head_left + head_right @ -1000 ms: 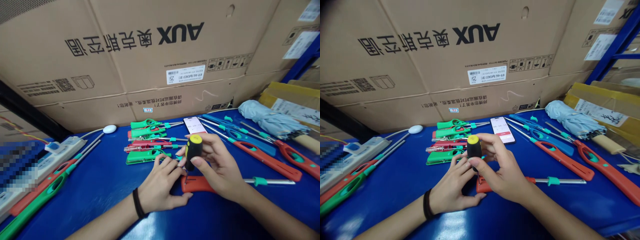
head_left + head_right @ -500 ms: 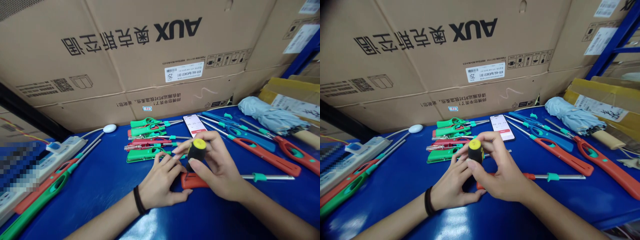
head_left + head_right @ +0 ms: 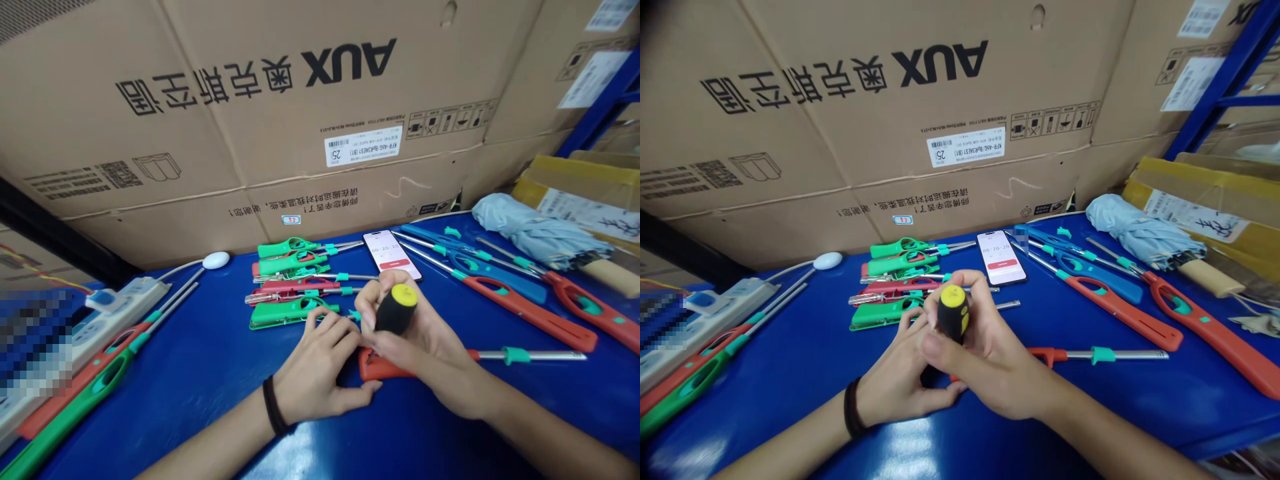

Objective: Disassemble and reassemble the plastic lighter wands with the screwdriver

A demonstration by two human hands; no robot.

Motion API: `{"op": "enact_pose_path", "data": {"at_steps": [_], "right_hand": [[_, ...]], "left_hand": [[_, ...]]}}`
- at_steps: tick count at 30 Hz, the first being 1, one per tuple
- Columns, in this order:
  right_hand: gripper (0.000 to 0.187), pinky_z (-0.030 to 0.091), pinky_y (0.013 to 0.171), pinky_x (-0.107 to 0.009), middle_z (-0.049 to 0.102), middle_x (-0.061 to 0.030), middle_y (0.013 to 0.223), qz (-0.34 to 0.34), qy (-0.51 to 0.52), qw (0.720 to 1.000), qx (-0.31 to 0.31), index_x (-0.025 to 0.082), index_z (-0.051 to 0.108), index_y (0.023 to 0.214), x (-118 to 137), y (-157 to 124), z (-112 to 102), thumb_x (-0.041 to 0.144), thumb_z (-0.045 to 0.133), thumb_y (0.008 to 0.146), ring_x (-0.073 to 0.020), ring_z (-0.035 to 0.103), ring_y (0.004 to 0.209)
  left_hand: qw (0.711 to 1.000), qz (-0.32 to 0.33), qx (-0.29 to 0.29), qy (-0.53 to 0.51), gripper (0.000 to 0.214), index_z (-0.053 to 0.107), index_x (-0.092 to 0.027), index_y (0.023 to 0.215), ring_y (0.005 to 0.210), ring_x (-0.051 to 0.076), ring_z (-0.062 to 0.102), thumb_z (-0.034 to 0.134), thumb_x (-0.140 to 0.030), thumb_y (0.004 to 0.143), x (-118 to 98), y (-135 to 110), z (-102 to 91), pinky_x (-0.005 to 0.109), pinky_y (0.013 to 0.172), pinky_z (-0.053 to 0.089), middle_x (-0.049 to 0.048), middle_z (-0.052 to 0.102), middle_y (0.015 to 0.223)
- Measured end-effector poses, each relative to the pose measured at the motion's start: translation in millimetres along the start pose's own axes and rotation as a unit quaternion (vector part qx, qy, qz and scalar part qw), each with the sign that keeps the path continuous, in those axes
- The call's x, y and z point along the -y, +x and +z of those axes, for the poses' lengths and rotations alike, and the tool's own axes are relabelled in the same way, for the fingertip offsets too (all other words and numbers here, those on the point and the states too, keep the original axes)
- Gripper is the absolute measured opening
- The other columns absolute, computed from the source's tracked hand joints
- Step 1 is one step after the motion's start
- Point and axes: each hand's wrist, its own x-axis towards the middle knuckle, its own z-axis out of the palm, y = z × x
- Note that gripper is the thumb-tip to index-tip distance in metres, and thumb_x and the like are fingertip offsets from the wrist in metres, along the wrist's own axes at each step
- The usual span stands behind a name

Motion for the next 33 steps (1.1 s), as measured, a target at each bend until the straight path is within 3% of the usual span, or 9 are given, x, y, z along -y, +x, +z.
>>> {"op": "enact_pose_path", "data": {"at_steps": [3,8,12,14,18,23,25,28,33], "right_hand": [[0.029,0.044,0.083,-0.025,0.049,0.0004,0.092,0.007,0.000,1.000,0.014,0.027,0.050,0.109,-1.6,-0.1,-1.8,0.049,0.042,0.093,-0.0108,0.051,0.081],[0.020,0.045,0.083,-0.028,0.050,0.0020,0.102,-0.005,-0.022,0.999,0.034,0.031,0.048,0.101,0.6,-2.3,1.7,0.032,0.062,0.086,-0.0117,0.053,0.091],[0.030,0.040,0.094,-0.034,0.048,-0.0030,0.108,-0.019,-0.054,0.998,0.035,0.028,0.052,0.109,1.5,-4.2,3.9,0.050,0.040,0.093,-0.0164,0.051,0.103],[0.025,0.036,0.098,-0.033,0.046,-0.0041,0.116,-0.014,-0.086,0.995,0.041,0.027,0.053,0.106,1.7,-4.8,4.7,0.045,0.042,0.094,-0.0168,0.046,0.111],[0.025,0.043,0.083,-0.028,0.049,0.0017,0.109,-0.009,-0.035,0.998,0.055,0.032,0.047,0.102,2.0,-5.6,4.7,0.034,0.064,0.084,-0.0115,0.052,0.092],[0.032,0.040,0.088,-0.033,0.052,-0.0036,0.107,0.010,-0.058,0.994,0.095,0.025,0.057,0.106,4.8,-4.1,2.8,0.049,0.041,0.094,-0.0139,0.052,0.088],[0.018,0.040,0.088,-0.032,0.052,-0.0023,0.111,0.009,-0.038,0.995,0.094,0.027,0.054,0.103,5.8,-3.5,3.9,0.039,0.054,0.090,-0.0139,0.052,0.093],[0.026,0.042,0.078,-0.026,0.052,0.0018,0.105,0.002,0.010,0.997,0.075,0.030,0.050,0.099,4.9,-3.4,5.2,0.029,0.068,0.081,-0.0105,0.053,0.085],[0.033,0.043,0.079,-0.028,0.053,-0.0032,0.104,0.022,-0.027,0.996,0.086,0.024,0.057,0.106,3.2,-3.4,5.9,0.049,0.040,0.094,-0.0122,0.053,0.083]], "left_hand": [[1.000,0.005,-0.006,-0.002,0.035,0.057,-0.017,0.101,0.095,0.026,0.054,0.060,-0.043,0.079,0.4,0.2,-0.2,0.047,0.096,0.031,0.0084,0.063,0.101],[1.000,-0.005,0.000,-0.019,0.040,0.054,-0.019,0.110,0.097,0.026,0.053,0.061,-0.041,0.077,0.3,0.7,-0.5,0.048,0.094,0.034,0.0085,0.061,0.107],[0.999,0.007,-0.014,-0.029,0.032,0.058,-0.018,0.100,0.094,0.025,0.054,0.062,-0.041,0.078,0.5,0.9,-0.4,0.047,0.093,0.036,0.0066,0.061,0.099],[0.999,-0.001,-0.009,-0.040,0.032,0.057,-0.018,0.100,0.092,0.025,0.054,0.062,-0.040,0.077,1.0,0.8,-0.4,0.048,0.092,0.038,0.0068,0.061,0.098],[0.998,-0.016,0.017,-0.053,0.032,0.059,-0.020,0.100,0.098,0.027,0.054,0.064,-0.038,0.075,2.2,0.4,-0.1,0.047,0.090,0.041,0.0066,0.061,0.101],[0.998,0.009,-0.005,-0.058,0.023,0.060,-0.021,0.093,0.098,0.027,0.055,0.063,-0.038,0.078,4.0,0.0,-0.4,0.044,0.085,0.044,0.0068,0.061,0.102],[0.998,0.012,-0.001,-0.065,0.032,0.057,-0.020,0.106,0.098,0.026,0.055,0.061,-0.038,0.079,4.2,0.2,-1.0,0.046,0.087,0.043,0.0071,0.061,0.102],[0.998,-0.002,0.011,-0.063,0.039,0.055,-0.020,0.113,0.095,0.025,0.056,0.061,-0.037,0.079,3.6,0.6,-1.6,0.048,0.091,0.042,0.0063,0.061,0.099],[0.998,0.007,-0.013,-0.063,0.021,0.061,-0.021,0.087,0.101,0.028,0.055,0.062,-0.040,0.079,2.9,0.9,-1.4,0.049,0.093,0.041,0.0059,0.063,0.099]]}}
